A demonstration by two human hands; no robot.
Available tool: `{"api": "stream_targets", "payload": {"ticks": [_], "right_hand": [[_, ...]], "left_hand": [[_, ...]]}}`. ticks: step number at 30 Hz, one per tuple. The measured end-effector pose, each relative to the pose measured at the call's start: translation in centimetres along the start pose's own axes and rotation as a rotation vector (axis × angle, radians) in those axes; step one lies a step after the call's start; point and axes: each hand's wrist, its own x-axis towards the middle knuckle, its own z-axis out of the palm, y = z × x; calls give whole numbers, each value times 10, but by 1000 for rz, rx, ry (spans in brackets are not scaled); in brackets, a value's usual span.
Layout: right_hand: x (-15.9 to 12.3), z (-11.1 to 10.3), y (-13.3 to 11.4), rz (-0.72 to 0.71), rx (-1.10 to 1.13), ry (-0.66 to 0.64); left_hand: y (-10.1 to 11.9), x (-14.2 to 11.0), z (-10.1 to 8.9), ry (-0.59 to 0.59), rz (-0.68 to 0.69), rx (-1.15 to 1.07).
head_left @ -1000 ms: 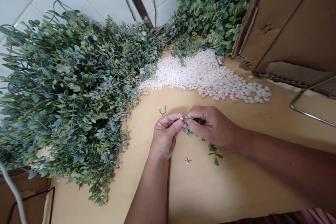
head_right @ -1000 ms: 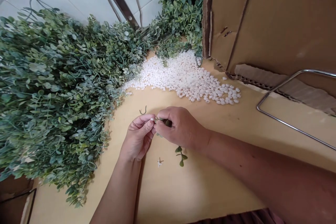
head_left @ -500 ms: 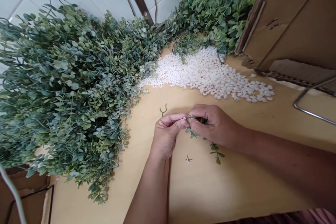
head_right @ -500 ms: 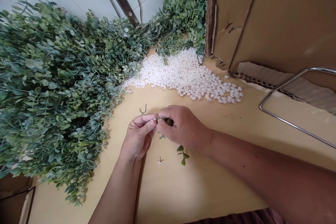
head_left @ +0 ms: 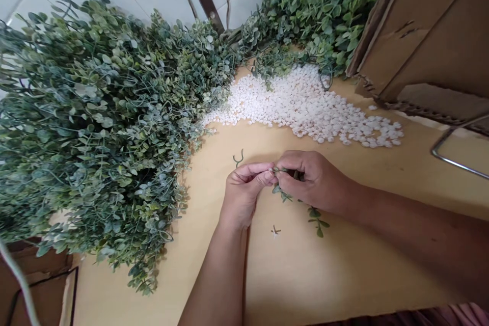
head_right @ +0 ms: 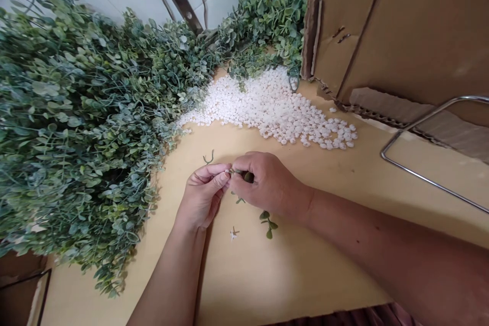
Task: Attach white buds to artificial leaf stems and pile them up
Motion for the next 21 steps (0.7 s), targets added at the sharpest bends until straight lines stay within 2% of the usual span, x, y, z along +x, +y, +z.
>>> {"api": "stream_targets", "payload": {"ticks": [9, 16, 21], "right_hand": [[-1, 1, -3, 52, -80, -38], [1, 0, 0, 51, 22, -16], [2, -1, -2, 109, 21, -49]], "left_hand": [[1, 1, 1, -8, 57, 115], [0, 0, -5, -52, 58, 121], [1, 0, -3, -19, 72, 149]]}}
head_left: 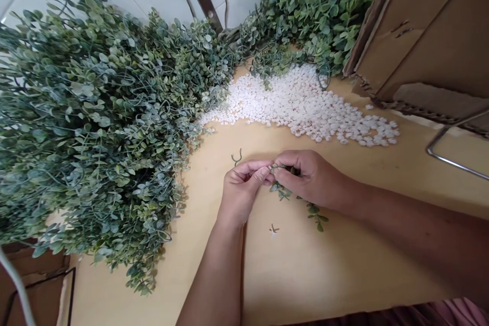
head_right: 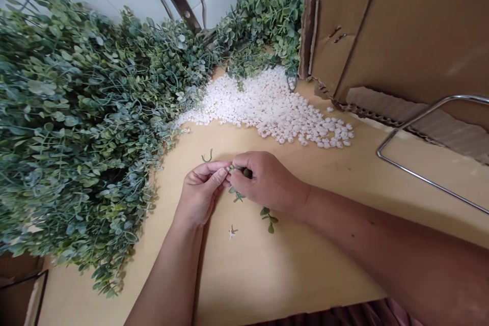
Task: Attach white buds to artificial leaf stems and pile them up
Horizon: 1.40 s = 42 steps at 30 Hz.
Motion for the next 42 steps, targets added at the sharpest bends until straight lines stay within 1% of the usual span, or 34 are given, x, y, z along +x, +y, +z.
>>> {"api": "stream_targets", "payload": {"ticks": [6, 10, 14, 20, 24, 29, 35, 39, 42], "right_hand": [[1, -2, -3, 43, -2, -64], [2, -4, -3, 10, -47, -78], [3, -6, -3, -10, -60, -96], [1, -8, -3, -14, -10, -114], [2, -7, -3, 7, -63, -119], [3, -7, -3, -31, -110, -130], [2, -5, -1, -37, -162, -85], [2, -4, -1, -36, -199, -67], [5, -5, -1, -16, -152, -64]], "left_hand": [[2, 3, 5, -11, 22, 12], [2, 1, 5, -2, 38, 40], [3, -1, 2, 29, 85, 72], [3, 1, 1, 33, 62, 66], [3, 1, 3, 51, 61, 73], [3, -1, 4, 54, 79, 105], [6, -1, 4, 33, 122, 153], [7, 0, 6, 2, 107, 181], [7, -2, 5, -2, 133, 200]]}}
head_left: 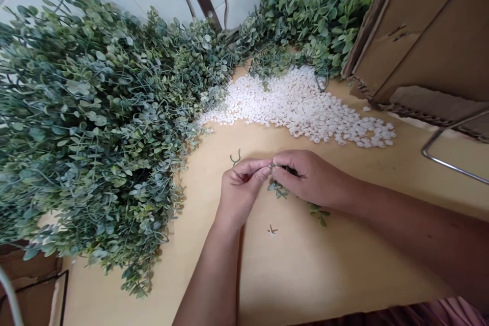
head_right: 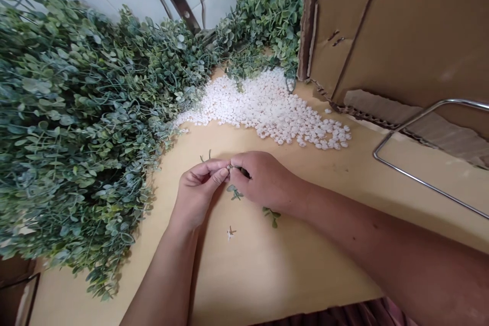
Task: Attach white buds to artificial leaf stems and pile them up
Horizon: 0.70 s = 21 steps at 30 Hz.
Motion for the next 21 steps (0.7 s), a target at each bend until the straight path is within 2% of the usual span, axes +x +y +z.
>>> {"api": "stream_targets", "payload": {"ticks": [3, 7, 11, 14, 17, 19, 21], "right_hand": [[2, 0, 1, 43, 87, 26], [3, 0, 3, 90, 113, 69], [3, 0, 6, 73, 117, 158], [3, -1, 7, 63, 127, 192], [3, -3, 5, 63, 163, 214], [3, -9, 2, 74, 256, 169], [2, -18, -1, 77, 416, 37]], "left_hand": [[5, -4, -7, -14, 116, 69], [10, -9, -16, -95, 313, 318], [5, -10, -7, -65, 438, 488], [2, -10, 5, -14, 433, 483], [3, -10, 12, -19, 355, 416], [4, -10, 12, -20, 295, 330], [3, -8, 8, -8, 202, 187]]}}
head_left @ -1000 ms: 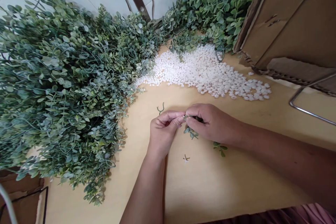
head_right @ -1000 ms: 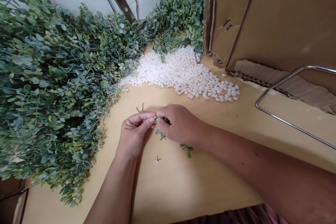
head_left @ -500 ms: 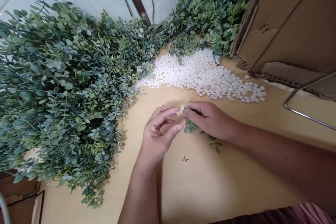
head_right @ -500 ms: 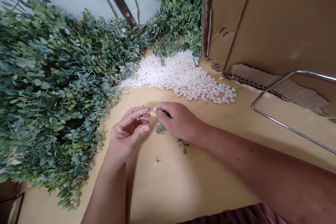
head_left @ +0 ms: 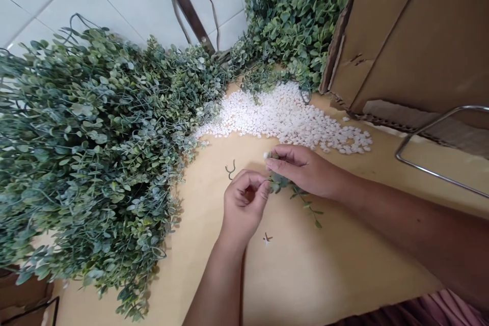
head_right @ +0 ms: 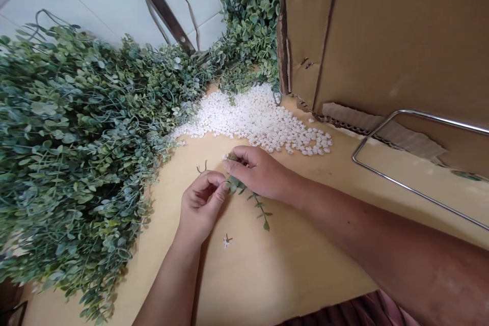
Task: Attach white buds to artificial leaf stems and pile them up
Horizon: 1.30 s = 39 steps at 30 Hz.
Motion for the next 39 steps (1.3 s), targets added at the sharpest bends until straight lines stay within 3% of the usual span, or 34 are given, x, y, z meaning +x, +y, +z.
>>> {"api": "stream_targets", "payload": {"ticks": [3, 5, 9, 12, 18, 21, 27, 32, 35, 39], "right_hand": [[-3, -11, -10, 26, 238, -237], [-3, -15, -13, 49, 304, -312], [-1, -7, -4, 118, 174, -161], [1, 5, 5, 52, 111, 14], [-1, 18, 11, -67, 52, -34], [-2, 19, 11, -91, -4, -32], [0, 16, 8, -67, -236, 111], [1, 16, 9, -94, -287, 128], [0, 16, 7, -58, -323, 105], [0, 14, 4, -33, -315, 90]], "left_hand": [[-5, 2, -6, 39, -203, -279], [-7, 3, -7, 45, -311, -434], [-5, 3, -3, -6, -376, -554], [-4, 2, 0, -9, -361, -571], [-7, 3, 6, 162, -328, -544], [-7, 5, 10, 232, -285, -424], [4, 33, -6, 193, -197, -67], [6, 78, -18, 182, 73, 692], [-4, 96, -13, 149, 32, 983], [-15, 104, -9, 169, 23, 1073]]}}
